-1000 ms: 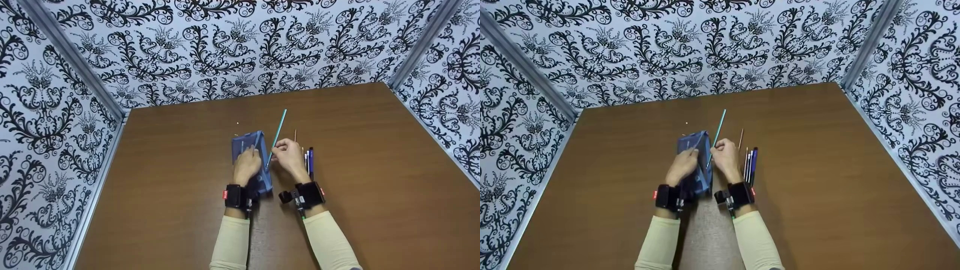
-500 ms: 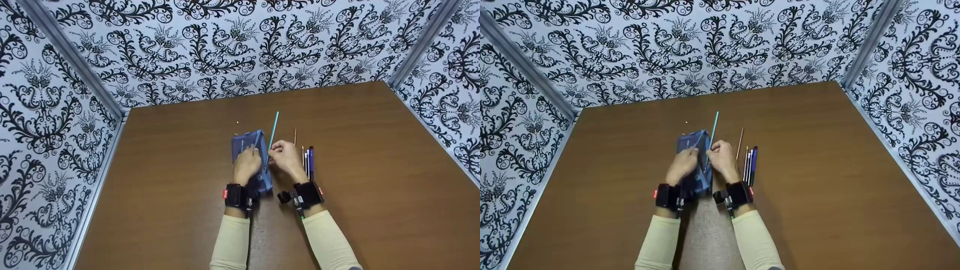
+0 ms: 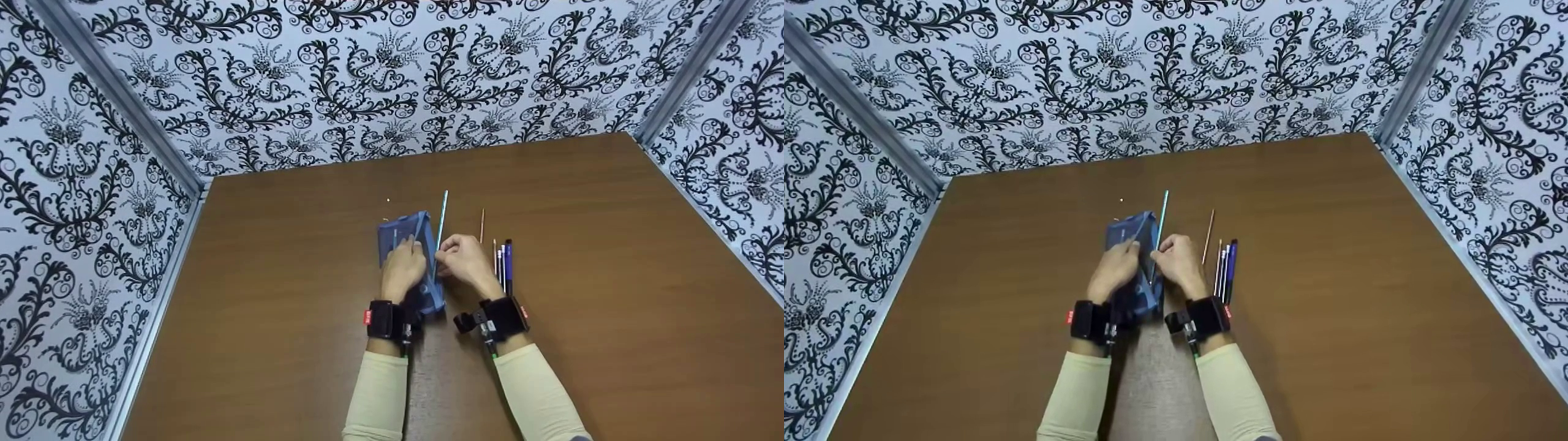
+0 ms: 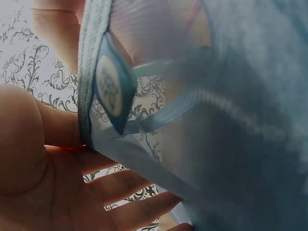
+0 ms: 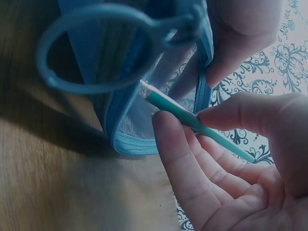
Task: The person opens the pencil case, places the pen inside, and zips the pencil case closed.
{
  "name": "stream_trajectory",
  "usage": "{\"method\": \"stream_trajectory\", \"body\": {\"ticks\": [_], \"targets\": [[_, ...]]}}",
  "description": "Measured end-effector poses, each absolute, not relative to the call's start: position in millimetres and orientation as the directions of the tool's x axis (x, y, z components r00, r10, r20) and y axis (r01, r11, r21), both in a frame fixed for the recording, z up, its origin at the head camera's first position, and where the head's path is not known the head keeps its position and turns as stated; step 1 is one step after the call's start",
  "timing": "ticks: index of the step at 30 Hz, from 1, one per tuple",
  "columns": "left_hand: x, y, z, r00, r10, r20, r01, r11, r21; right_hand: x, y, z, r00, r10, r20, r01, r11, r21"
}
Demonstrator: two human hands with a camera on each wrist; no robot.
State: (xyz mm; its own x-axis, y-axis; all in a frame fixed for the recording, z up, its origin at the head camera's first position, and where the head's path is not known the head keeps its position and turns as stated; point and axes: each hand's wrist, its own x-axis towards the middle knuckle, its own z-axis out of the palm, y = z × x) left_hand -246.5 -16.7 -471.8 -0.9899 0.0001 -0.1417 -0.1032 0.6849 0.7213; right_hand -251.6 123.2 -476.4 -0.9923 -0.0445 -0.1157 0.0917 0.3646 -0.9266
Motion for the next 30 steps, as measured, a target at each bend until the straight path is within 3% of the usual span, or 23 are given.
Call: {"method": "stream_trajectory", "body": {"ticks": [10,30], "targets": [[-246.4,-17.7,-472.2,-0.993,-0.001,-0.121,-0.091,0.667,0.740,-252.5,123.0,-477.2,-0.984,-0.070,-0.162,0.125,0.368,-0.921],[-245.4,-18.2,-472.3,-0.992,0.000,-0.129,-0.098,0.652,0.752,-251.1,125.3,-477.5,-0.980,-0.082,-0.178,0.100,0.572,-0.814]]}}
